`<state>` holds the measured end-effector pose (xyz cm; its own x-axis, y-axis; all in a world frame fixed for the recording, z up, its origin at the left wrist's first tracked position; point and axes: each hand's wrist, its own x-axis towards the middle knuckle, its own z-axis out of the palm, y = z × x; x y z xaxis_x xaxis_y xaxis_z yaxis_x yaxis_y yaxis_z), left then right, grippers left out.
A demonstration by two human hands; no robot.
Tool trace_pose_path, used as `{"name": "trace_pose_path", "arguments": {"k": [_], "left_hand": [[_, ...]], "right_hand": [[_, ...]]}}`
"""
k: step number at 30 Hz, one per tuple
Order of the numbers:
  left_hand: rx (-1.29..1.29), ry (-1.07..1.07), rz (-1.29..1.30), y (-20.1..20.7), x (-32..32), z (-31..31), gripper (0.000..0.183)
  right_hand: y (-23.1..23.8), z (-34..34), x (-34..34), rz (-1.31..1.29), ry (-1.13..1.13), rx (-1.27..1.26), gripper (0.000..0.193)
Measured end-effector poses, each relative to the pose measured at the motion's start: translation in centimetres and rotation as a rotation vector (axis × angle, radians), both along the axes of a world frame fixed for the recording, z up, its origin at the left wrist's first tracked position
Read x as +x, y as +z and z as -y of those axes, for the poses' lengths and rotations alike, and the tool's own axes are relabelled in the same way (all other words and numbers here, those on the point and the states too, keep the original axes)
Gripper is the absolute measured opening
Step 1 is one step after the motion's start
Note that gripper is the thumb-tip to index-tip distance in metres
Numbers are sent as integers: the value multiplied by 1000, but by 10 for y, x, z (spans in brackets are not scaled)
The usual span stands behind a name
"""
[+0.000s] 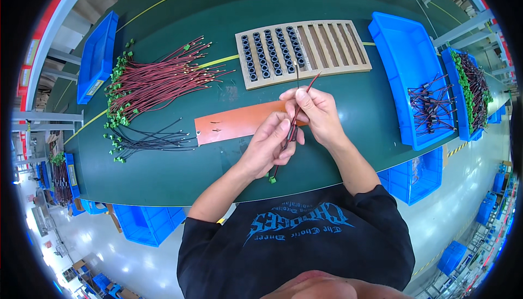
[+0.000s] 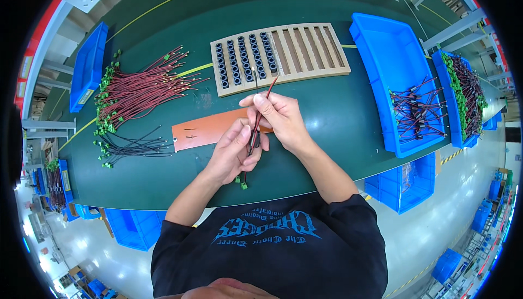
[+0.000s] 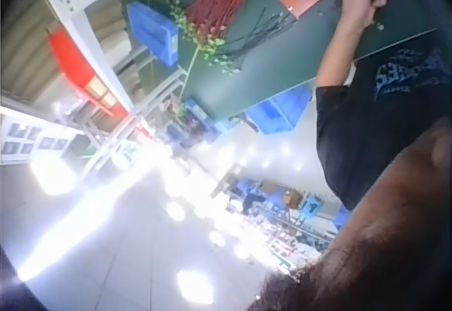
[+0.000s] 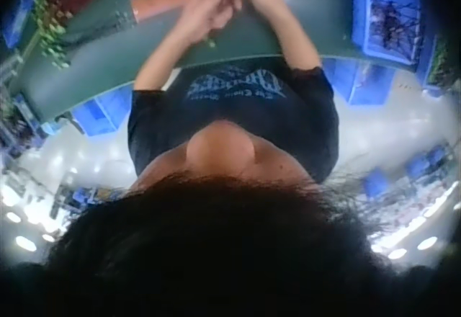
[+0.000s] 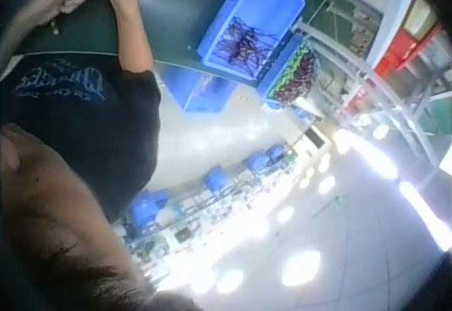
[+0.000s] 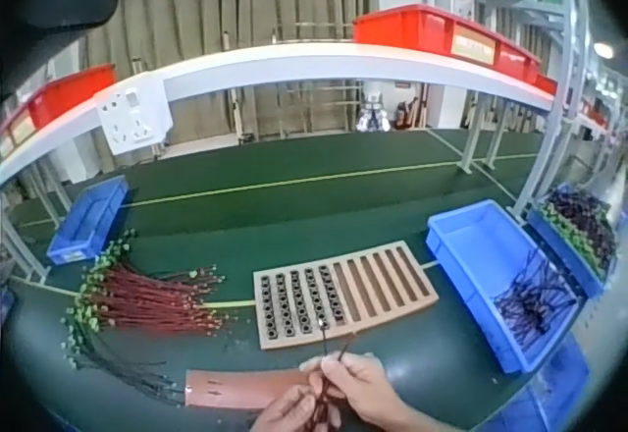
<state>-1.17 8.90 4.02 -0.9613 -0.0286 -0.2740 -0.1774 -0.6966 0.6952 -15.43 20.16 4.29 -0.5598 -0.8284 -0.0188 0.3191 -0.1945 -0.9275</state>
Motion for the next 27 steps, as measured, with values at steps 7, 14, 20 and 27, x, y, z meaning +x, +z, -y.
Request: {"name": "trace_pose_path", "arguments": {"k": [7, 14, 20, 27], "left_hand": [[92, -22, 20, -5, 5, 6, 31], [90, -10, 40, -5, 6, -3, 33], [116, 2, 32, -9, 6, -5, 35], [69, 7, 32, -16, 13, -14, 33]], "right_hand": [[5, -5, -13, 120, -10, -148, 35], [3, -3, -14, 22, -146, -52, 31], [-1, -3, -13, 69, -238, -24, 27], [-4, 0, -18, 29, -300, -52, 27]]}}
